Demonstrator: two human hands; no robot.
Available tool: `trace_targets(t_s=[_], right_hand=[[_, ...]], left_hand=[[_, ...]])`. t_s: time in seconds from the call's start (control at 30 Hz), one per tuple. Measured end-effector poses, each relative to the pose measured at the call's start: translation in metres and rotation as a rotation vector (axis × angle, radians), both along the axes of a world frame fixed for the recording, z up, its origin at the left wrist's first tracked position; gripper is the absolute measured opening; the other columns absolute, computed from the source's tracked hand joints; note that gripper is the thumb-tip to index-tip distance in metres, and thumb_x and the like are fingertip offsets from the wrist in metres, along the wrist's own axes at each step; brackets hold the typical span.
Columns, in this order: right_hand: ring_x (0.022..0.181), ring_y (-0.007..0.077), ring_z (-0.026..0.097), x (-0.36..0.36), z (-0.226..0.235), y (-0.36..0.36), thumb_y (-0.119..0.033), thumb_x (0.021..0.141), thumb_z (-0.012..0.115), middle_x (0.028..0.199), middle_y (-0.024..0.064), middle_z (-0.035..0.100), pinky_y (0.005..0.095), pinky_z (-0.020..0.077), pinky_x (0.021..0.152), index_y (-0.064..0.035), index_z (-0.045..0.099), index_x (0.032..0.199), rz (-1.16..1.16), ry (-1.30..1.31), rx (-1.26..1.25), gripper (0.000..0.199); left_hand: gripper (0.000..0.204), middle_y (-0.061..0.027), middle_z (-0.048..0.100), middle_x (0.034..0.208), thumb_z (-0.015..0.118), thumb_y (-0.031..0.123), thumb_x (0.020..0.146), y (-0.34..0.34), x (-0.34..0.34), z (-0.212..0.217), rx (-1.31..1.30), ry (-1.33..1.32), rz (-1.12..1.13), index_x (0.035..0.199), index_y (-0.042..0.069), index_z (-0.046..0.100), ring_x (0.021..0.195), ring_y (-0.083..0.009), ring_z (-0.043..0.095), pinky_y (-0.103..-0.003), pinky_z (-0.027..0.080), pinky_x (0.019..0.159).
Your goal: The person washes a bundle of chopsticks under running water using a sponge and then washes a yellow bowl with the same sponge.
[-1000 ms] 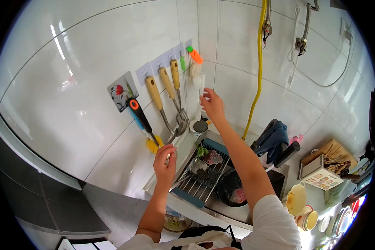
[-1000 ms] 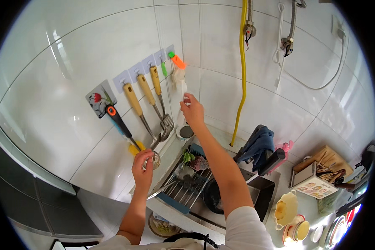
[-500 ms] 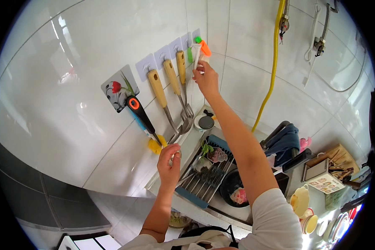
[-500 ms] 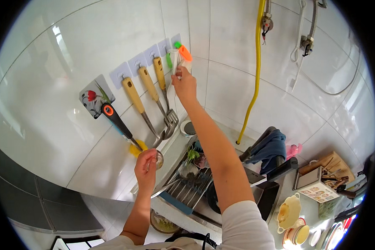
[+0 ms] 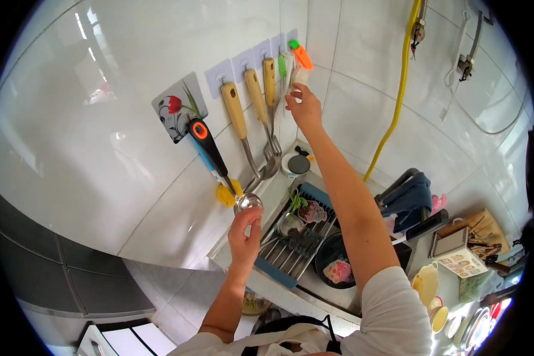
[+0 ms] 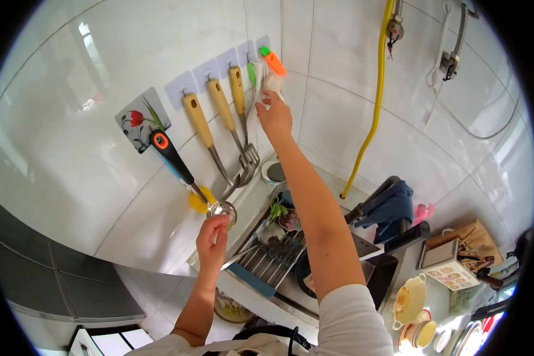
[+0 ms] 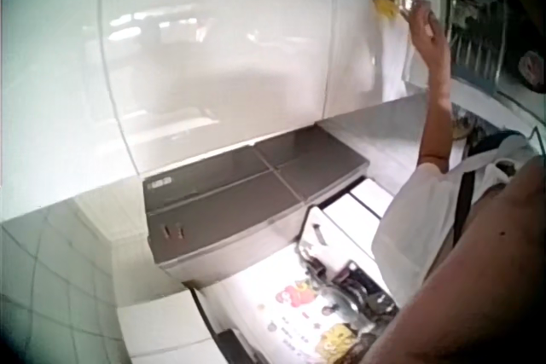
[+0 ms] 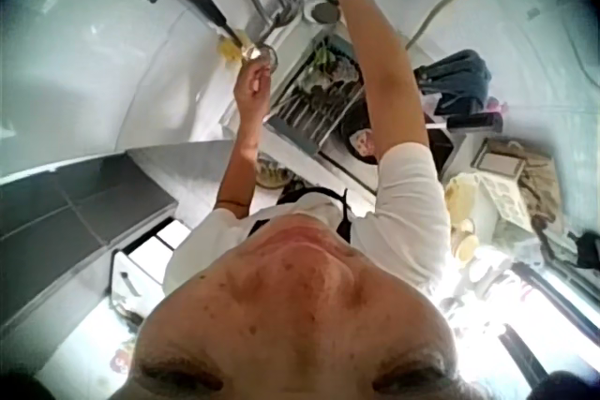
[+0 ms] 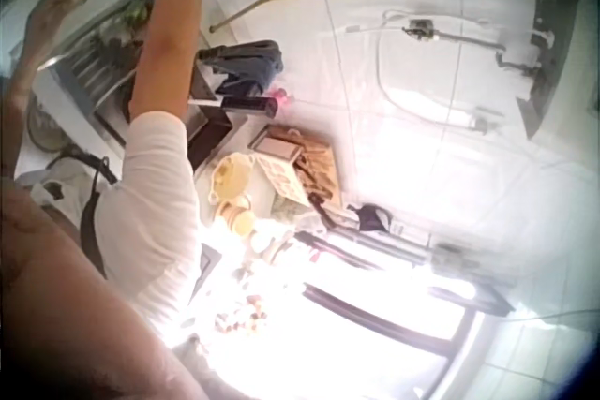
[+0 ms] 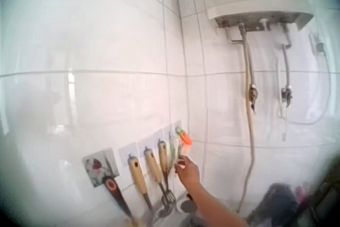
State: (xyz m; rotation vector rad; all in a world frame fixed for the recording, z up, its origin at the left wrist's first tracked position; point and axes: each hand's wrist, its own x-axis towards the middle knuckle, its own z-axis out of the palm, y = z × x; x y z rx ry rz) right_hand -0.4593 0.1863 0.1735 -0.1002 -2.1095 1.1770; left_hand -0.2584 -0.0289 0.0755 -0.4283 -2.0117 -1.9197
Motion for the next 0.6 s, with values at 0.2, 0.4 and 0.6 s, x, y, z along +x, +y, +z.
trace_targets(t_s=[0.2, 0.4, 0.6], right_hand=[[0.066, 0.0158, 0.062, 0.079, -0.027, 0.010, -0.013, 0.077, 0.056, 0.089, 0.0096, 0.062, 0.0267, 0.0466, 0.059, -0.0065, 0.054, 0.104, 0.038, -0.023, -0.273, 0.028], [0.066, 0.0109, 0.059, 0.241, -0.150, 0.043, -0.013, 0.084, 0.049, 0.085, 0.0056, 0.061, 0.0218, 0.0452, 0.055, -0.0033, 0.054, 0.101, 0.049, -0.432, -0.441, 0.020], [0.066, 0.0168, 0.062, 0.437, -0.291, 0.090, -0.011, 0.078, 0.055, 0.081, 0.0112, 0.063, 0.0295, 0.0478, 0.058, -0.0031, 0.059, 0.092, -0.291, -0.733, -0.390, 0.016]], left_hand=[[0.017, -0.0085, 0.058, 0.091, 0.050, -0.002, 0.078, -0.004, 0.009, -0.016, -0.103, -0.071, -0.043, 0.093, 0.001, 0.058, 0.083, -0.0161, 0.056, -0.025, 0.044, 0.073], [0.016, -0.0044, 0.059, 0.090, 0.050, 0.004, 0.083, -0.003, 0.040, -0.095, -0.090, -0.373, -0.348, 0.098, 0.001, 0.056, 0.081, -0.0088, 0.054, -0.020, 0.043, 0.070], [0.018, -0.0042, 0.058, 0.094, 0.049, 0.004, 0.084, 0.029, 0.094, -0.145, -0.109, -0.697, -0.554, 0.101, 0.000, 0.053, 0.086, -0.0111, 0.054, -0.022, 0.042, 0.079]])
